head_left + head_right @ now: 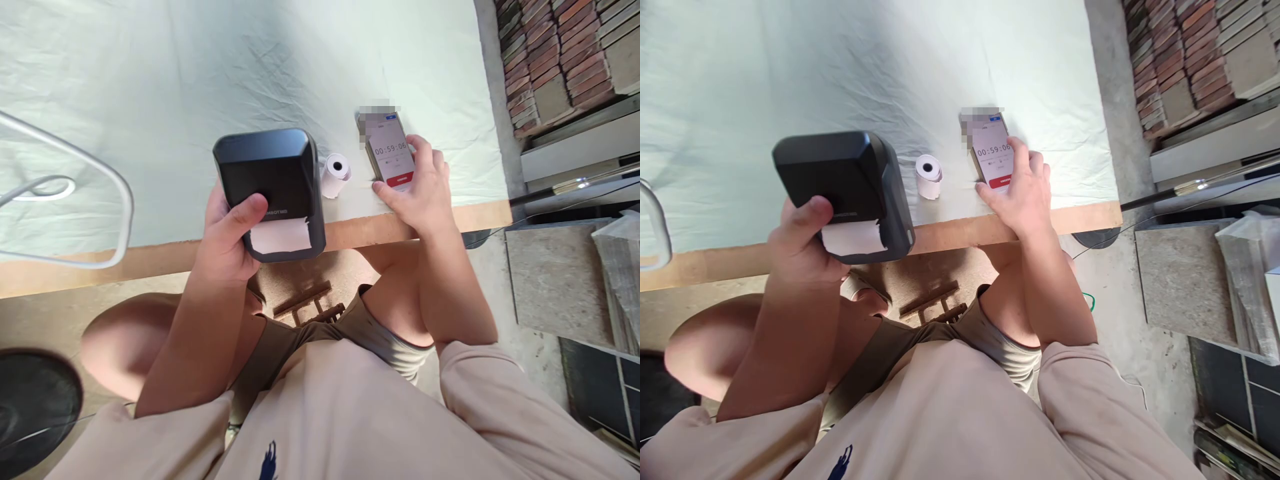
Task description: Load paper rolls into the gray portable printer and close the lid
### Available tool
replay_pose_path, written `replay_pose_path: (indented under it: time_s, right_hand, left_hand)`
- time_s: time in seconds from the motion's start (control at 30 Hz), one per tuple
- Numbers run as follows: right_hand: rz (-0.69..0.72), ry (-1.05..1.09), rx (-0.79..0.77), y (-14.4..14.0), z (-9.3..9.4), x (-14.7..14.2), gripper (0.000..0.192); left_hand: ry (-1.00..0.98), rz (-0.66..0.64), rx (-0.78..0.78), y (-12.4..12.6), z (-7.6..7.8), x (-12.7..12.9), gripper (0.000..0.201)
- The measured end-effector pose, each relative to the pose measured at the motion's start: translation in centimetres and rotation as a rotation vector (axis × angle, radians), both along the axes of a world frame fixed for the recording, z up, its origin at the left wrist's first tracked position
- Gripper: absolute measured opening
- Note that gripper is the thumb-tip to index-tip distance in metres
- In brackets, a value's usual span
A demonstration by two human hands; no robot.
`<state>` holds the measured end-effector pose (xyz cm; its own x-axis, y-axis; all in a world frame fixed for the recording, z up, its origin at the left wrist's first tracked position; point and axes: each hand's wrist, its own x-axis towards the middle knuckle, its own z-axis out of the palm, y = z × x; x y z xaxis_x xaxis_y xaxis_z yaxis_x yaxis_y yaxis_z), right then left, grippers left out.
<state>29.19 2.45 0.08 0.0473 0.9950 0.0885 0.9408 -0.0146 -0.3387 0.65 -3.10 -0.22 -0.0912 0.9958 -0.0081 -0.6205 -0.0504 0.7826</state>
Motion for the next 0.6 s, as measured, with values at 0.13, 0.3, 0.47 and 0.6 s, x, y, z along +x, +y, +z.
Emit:
replay_pose_path:
  time_s: [0.13,0.3,0.47,0.6]
  right_hand:
    - [-0.074,0.001,0.018,0.3,0.6,-0.1,0.095]
    - [0.205,0.359,0.338,-1.3,2.7,-3.1,0.051]
    - [0.577,0.499,0.26,-3.5,4.4,-8.5,0.047]
    - [0.658,0.412,0.277,-3.7,4.8,-10.4,0.048]
  left_hand:
    - [0.033,0.016,0.044,0.3,-0.7,-0.1,0.047]
    - [-0.016,-0.026,-0.029,0.3,0.3,-0.1,0.022]
    - [0.034,-0.066,-0.152,0.1,1.3,0.0,0.026]
    - [0.107,-0.01,-0.23,-0.1,1.6,-0.3,0.026]
